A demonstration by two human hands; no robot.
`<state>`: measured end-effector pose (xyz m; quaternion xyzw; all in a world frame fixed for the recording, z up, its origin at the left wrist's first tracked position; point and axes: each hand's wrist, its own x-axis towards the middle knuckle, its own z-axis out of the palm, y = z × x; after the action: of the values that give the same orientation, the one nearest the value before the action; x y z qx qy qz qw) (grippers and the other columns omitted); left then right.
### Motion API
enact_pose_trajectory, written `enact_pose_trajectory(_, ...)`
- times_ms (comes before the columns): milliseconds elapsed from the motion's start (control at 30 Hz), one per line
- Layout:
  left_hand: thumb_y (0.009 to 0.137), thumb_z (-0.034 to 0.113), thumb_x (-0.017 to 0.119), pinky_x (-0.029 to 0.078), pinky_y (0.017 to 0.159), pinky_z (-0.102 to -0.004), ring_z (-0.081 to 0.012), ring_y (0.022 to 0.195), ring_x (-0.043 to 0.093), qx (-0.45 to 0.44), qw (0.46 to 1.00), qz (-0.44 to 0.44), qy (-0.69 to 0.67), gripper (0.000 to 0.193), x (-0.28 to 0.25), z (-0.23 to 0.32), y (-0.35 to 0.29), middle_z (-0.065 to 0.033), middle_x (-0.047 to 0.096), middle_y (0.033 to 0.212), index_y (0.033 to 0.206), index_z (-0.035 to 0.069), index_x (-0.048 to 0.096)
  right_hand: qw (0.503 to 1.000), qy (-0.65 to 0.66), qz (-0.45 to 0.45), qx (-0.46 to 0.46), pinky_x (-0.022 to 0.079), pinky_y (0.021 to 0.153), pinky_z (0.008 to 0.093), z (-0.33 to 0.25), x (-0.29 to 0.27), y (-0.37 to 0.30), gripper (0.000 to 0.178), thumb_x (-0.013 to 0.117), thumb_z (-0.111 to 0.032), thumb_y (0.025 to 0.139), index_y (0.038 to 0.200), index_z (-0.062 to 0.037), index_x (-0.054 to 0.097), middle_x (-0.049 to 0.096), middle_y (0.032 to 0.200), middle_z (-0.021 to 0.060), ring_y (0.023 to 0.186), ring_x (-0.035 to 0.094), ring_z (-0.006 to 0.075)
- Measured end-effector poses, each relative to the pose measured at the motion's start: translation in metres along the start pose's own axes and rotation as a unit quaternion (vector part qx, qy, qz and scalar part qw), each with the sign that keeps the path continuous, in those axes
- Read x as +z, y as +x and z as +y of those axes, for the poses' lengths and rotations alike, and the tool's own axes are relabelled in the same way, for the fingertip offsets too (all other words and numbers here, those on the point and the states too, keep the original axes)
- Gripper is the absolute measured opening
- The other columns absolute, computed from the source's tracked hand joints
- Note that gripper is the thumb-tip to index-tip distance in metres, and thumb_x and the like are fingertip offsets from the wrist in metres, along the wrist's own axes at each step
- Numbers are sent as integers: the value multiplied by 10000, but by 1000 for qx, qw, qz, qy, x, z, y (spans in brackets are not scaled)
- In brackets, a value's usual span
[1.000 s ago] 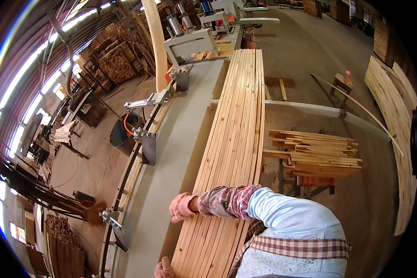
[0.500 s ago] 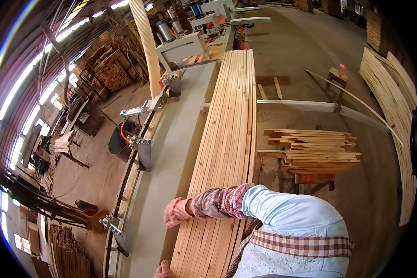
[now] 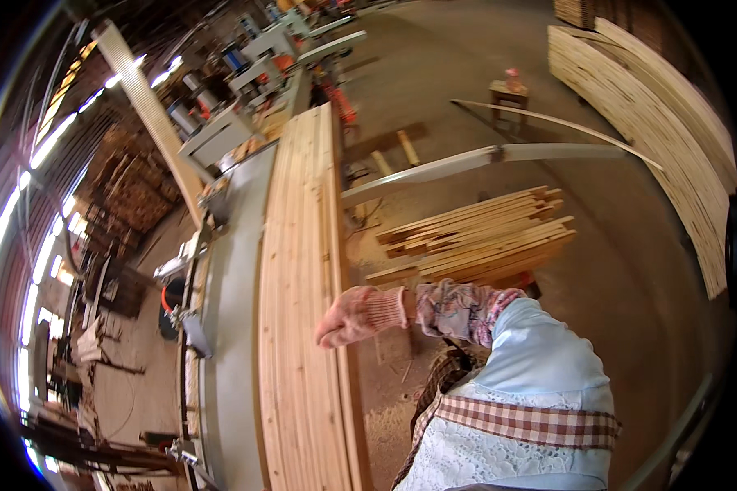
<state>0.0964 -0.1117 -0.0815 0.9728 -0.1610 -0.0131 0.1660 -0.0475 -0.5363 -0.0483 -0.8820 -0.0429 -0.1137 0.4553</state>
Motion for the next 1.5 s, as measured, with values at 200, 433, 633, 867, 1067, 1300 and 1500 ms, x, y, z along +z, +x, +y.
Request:
enact_pose_trajectory(200, 968, 278, 574, 532, 898, -424, -354, 1047, 654, 113, 992, 1, -52, 427, 45, 114, -18, -197, 679, 1158, 1350, 90, 549, 964, 4, 123, 237, 548, 885, 298, 0, -66, -175, 316, 634, -349, 970, 1197, -150, 726, 758, 1088, 61, 1004, 714, 180)
enact_pose_trajectory(433, 983, 267, 557, 530, 912, -416, -340, 1070, 651, 211, 970, -11, -124, 420, 90, 236, -57, -196, 676, 1176, 1361, 84, 544, 912, 63, 288, 285, 514, 937, 329, 54, -105, -354, 411, 614, -440, 977, 1245, -141, 699, 736, 1162, 64, 1052, 680, 207)
enact_pose_trajectory(633, 995, 257, 543, 528, 925, -409, -328, 1090, 649, 256, 947, -15, -196, 414, 126, 306, -96, -196, 673, 1191, 1370, 80, 540, 801, 157, 475, 329, 511, 714, 242, 59, -144, -458, 377, 606, -323, 1024, 1268, -41, 667, 672, 922, -14, 801, 594, 68)
enact_pose_trajectory(867, 1010, 245, 526, 526, 940, -402, -313, 1114, 646, 292, 917, -29, -270, 408, 173, 392, -166, -196, 670, 1209, 1381, 75, 535, 715, 145, 580, 364, 527, 858, 262, 74, -205, -552, 457, 629, -305, 1008, 1383, -49, 579, 676, 1272, 46, 1055, 633, 107)
enact_pose_trajectory(1067, 1022, 235, 511, 524, 952, -395, -301, 1134, 644, 279, 894, -39, -348, 403, 230, 480, -256, -195, 668, 1224, 1390, 70, 530, 586, -193, 611, 497, 476, 1017, 385, 90, -300, -702, 639, 561, -557, 958, 1423, -120, 530, 608, 1367, 155, 1234, 590, 300)
enact_pose_trajectory(1300, 1037, 223, 495, 522, 967, -387, -287, 1157, 641, 187, 855, -177, -450, 398, 286, 601, -403, -195, 665, 1242, 1400, 65, 525, 431, -354, 521, 646, 521, 902, 416, 165, -403, -979, 626, 536, -557, 934, 1353, -93, 562, 621, 1285, 209, 1132, 623, 356)
enact_pose_trajectory(1500, 1020, 237, 541, 472, 1039, -350, -253, 1159, 626, 223, 789, -397, -412, 401, 309, 712, -486, -175, 662, 1264, 1294, -47, 613, 459, 73, 525, 713, 522, 484, 371, 180, -440, -1020, 561, 617, -556, 919, 963, -2, 699, 668, 701, 131, 533, 641, 237)
